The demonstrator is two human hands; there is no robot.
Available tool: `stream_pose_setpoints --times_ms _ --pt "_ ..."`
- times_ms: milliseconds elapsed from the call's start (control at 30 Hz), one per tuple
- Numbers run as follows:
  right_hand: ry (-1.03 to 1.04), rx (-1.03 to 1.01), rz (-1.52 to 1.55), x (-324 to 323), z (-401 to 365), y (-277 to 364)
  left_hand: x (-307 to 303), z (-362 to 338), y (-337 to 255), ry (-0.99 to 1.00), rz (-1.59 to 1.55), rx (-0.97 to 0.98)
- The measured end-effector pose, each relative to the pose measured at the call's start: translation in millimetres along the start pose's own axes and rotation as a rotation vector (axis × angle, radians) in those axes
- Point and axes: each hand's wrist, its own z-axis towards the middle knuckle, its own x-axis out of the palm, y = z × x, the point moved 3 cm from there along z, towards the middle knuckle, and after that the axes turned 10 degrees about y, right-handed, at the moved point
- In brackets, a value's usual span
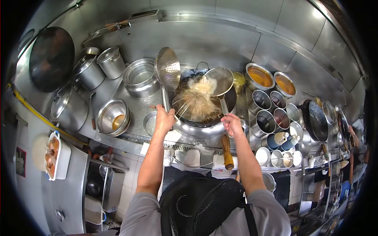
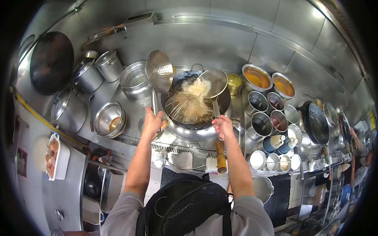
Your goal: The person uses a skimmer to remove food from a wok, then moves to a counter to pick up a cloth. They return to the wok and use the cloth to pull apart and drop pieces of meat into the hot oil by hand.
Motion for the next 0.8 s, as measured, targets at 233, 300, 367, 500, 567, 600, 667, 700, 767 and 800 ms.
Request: stream_pose_setpoints --times_ms 233,300,367,500,567,600,667,700,767,800 --pt "-0.118 -0.316 -1.295 36.7 -8.2 31.6 -13.5 -17.8 13.9 -0.028 -0.172 0.07" --pt "-0.106 -0.228 -1.202 50.2 -14.4 32.8 -17.3 -21.9 15.5 -0.024 -0.19 0.07" --pt "-0.091 -0.142 -1.11 59.6 -14.5 35.2 -19.6 -25.3 17.6 -0.02 -0.204 0.061" --pt "-0.071 -0.153 -1.294 51.9 -9.1 23.4 -22.0 -24.4 26.6 -0.025 -0.255 0.069" --pt "-0.092 -0.342 -1.484 47.9 -9.9 18.4 -23.2 -23.3 28.3 -0.017 -0.225 0.047" --pt "-0.167 -0.286 -1.469 57.3 -21.6 25.9 -24.4 -22.9 28.0 -0.019 -0.226 0.042" --pt "-0.245 -0.224 -1.449 63.9 -35.6 37.5 -25.4 -18.9 23.0 0.0 -0.178 0.053" --pt "-0.233 -0.31 -1.427 60.2 -41.3 45.7 -24.6 -15.2 22.9 0.004 -0.174 0.049" --pt "-0.234 -0.397 -1.401 37.9 -44.0 56.7 -21.7 0.5 20.7 -0.043 -0.022 0.06" --pt "-0.243 -0.398 -1.399 30.5 -46.5 63.0 -16.4 18.8 31.0 -0.036 -0.021 0.065"
